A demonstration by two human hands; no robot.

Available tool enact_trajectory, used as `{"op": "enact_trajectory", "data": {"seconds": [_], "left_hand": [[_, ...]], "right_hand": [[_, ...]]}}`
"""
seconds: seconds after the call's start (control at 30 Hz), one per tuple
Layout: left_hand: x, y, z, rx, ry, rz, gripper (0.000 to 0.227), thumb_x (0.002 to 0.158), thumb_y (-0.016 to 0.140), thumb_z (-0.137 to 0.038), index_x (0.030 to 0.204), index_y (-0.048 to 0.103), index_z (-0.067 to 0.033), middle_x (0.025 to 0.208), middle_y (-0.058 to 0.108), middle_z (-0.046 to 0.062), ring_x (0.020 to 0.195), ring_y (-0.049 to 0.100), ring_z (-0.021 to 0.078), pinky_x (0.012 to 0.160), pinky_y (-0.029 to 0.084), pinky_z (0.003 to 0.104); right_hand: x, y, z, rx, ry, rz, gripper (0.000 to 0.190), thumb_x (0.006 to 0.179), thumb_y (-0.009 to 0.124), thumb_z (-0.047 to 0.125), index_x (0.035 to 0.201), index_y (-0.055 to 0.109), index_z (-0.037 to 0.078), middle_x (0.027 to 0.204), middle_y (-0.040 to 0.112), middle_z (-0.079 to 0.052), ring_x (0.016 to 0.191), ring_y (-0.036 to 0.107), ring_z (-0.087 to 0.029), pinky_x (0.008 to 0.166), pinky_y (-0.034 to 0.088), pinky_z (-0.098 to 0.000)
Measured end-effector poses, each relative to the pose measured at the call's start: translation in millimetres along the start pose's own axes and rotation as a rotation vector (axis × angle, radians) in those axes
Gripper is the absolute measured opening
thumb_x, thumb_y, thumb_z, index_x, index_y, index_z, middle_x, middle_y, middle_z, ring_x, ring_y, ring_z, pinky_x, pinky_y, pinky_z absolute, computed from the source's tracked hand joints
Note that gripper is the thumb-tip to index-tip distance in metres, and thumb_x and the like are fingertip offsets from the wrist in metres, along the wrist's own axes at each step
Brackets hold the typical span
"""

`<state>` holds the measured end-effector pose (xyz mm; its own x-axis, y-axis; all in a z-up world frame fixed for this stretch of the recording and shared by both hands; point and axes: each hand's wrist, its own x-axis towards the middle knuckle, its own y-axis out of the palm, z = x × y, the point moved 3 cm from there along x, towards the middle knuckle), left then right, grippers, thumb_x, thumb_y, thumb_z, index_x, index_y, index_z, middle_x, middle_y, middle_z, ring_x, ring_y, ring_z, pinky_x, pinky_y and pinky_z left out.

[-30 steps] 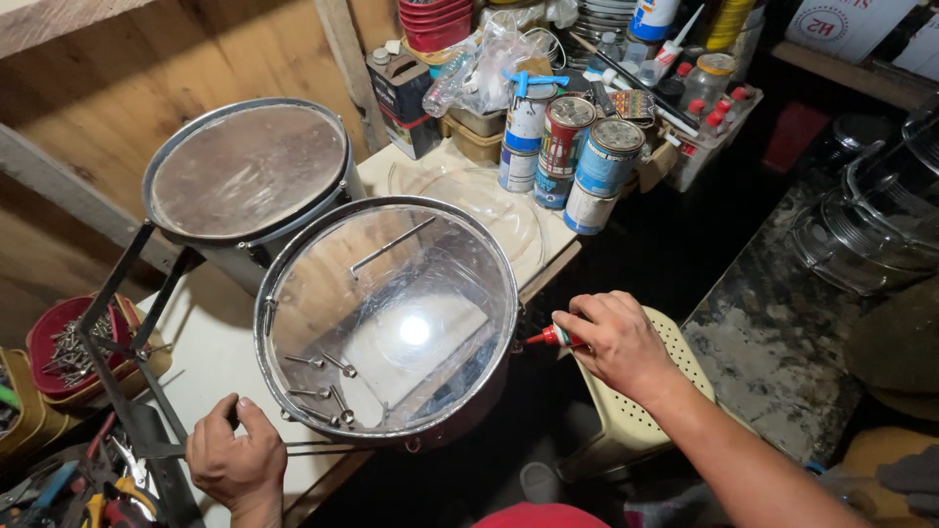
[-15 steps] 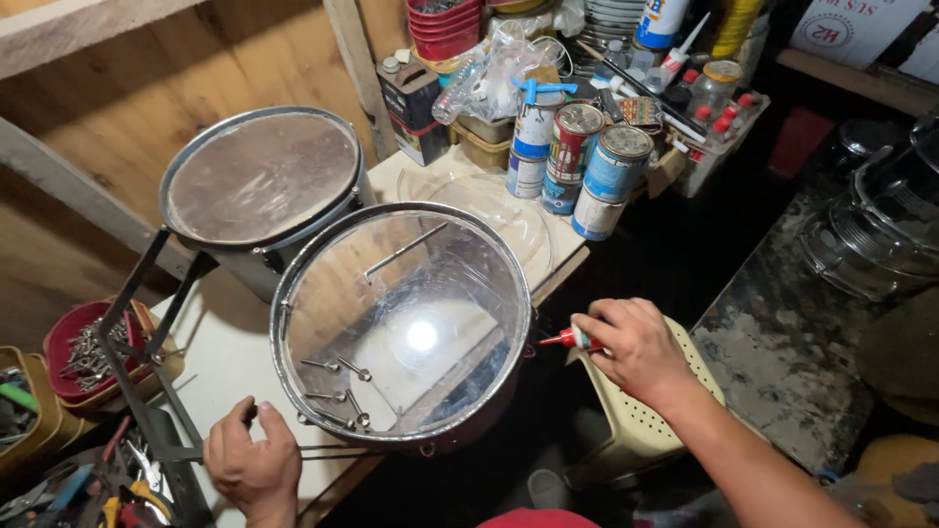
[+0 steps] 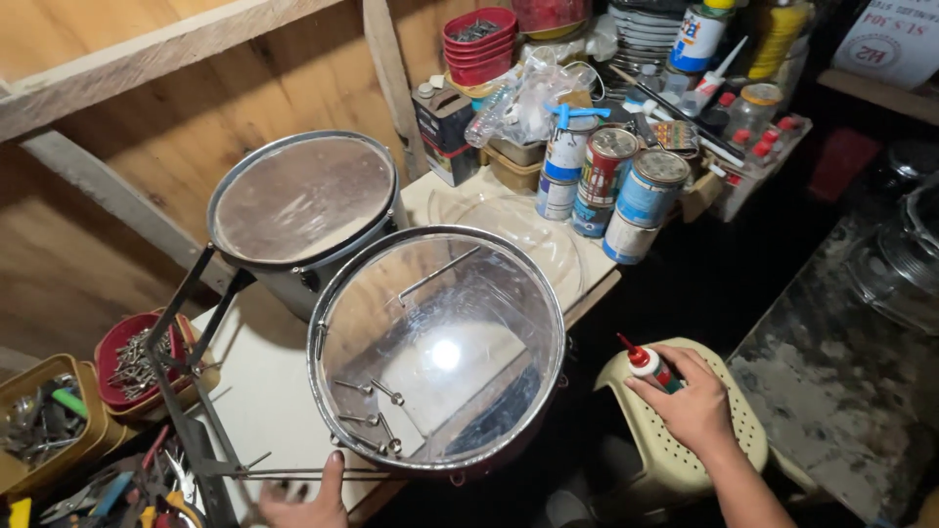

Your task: The person sorts metal bolts and washers from a red bowl into a yellow container, then retrieves tools from the container. They place bolts into holes on a drum head and tighten them using a drum key. Finally, they apply glue from a bottle to the rim of the drum.

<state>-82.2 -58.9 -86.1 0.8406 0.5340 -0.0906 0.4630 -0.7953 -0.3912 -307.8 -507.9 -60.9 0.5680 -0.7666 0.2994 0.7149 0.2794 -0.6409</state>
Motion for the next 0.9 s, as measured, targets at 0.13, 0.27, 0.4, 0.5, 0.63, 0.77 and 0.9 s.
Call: {"op": "enact_trajectory", "data": {"seconds": [0.13,0.27,0.4,0.5,0.63,0.77,0.9], "left_hand": [[15,23,54,-0.262,0.036,0.035,0.077,0.072,0.085,-0.009,0.134,0.042,0.0066,0.125,0.060,0.025,0.092,0.061,0.0338,0.072,0.054,0.044],[16,20,46,-0.022,0.070,-0.066,0.048,0.074,0.075,-0.010,0.121,0.065,-0.0004,0.111,0.073,0.012,0.088,0.070,0.0230,0.081,0.055,0.036],[33,-4,30,0.170,-0.054,-0.034,0.041,0.079,0.071,-0.013,0.120,0.073,-0.0082,0.093,0.076,0.011,0.087,0.069,0.0230,0.088,0.051,0.034],[80,-21,55,0.466,0.010,0.001,0.049,0.075,0.074,-0.031,0.124,0.076,-0.0301,0.108,0.079,0.006,0.107,0.071,0.0278,0.089,0.049,0.040],[91,-30,20,0.482,0.031,0.123,0.045,0.084,0.072,-0.031,0.128,0.075,-0.0239,0.115,0.077,0.011,0.107,0.067,0.0271,0.091,0.045,0.040],[82,-25,-1,-0.016,-0.150,-0.051,0.062,0.091,0.076,-0.024,0.147,0.057,-0.0070,0.124,0.067,0.021,0.103,0.065,0.0207,0.087,0.054,0.038],[111,-26,34,0.050,-0.031,-0.089,0.057,0.091,0.074,-0.024,0.142,0.060,-0.0032,0.128,0.068,0.011,0.104,0.061,0.0110,0.093,0.048,0.027]], "right_hand": [[24,14,-2,0.065,0.019,0.059,0.053,0.066,0.094,0.024,0.116,0.078,0.013,0.113,0.074,-0.002,0.107,0.069,-0.016,0.099,0.049,-0.0277],[62,28,0,0.124,-0.146,0.093,0.051,0.066,0.095,0.023,0.113,0.079,0.012,0.111,0.074,-0.001,0.106,0.070,-0.014,0.098,0.050,-0.0271],[101,40,-7,0.159,-0.233,0.190,0.054,0.063,0.096,0.021,0.114,0.079,0.014,0.109,0.075,-0.001,0.102,0.071,-0.013,0.097,0.050,-0.0255],[120,48,-11,0.177,-0.402,0.269,0.055,0.065,0.095,0.025,0.115,0.077,0.013,0.109,0.072,-0.002,0.099,0.071,-0.016,0.094,0.052,-0.0270],[137,63,-13,-0.008,-0.544,0.398,0.056,0.069,0.088,0.037,0.123,0.075,0.026,0.118,0.071,0.002,0.104,0.068,-0.023,0.096,0.050,-0.0372],[139,72,-6,0.027,-0.674,0.437,0.053,0.070,0.083,0.031,0.122,0.075,0.024,0.113,0.070,0.001,0.101,0.065,-0.026,0.095,0.050,-0.0394],[133,65,9,0.067,-0.864,0.437,0.055,0.068,0.078,0.021,0.122,0.072,0.020,0.116,0.068,-0.003,0.097,0.065,-0.028,0.091,0.049,-0.0416]]}}
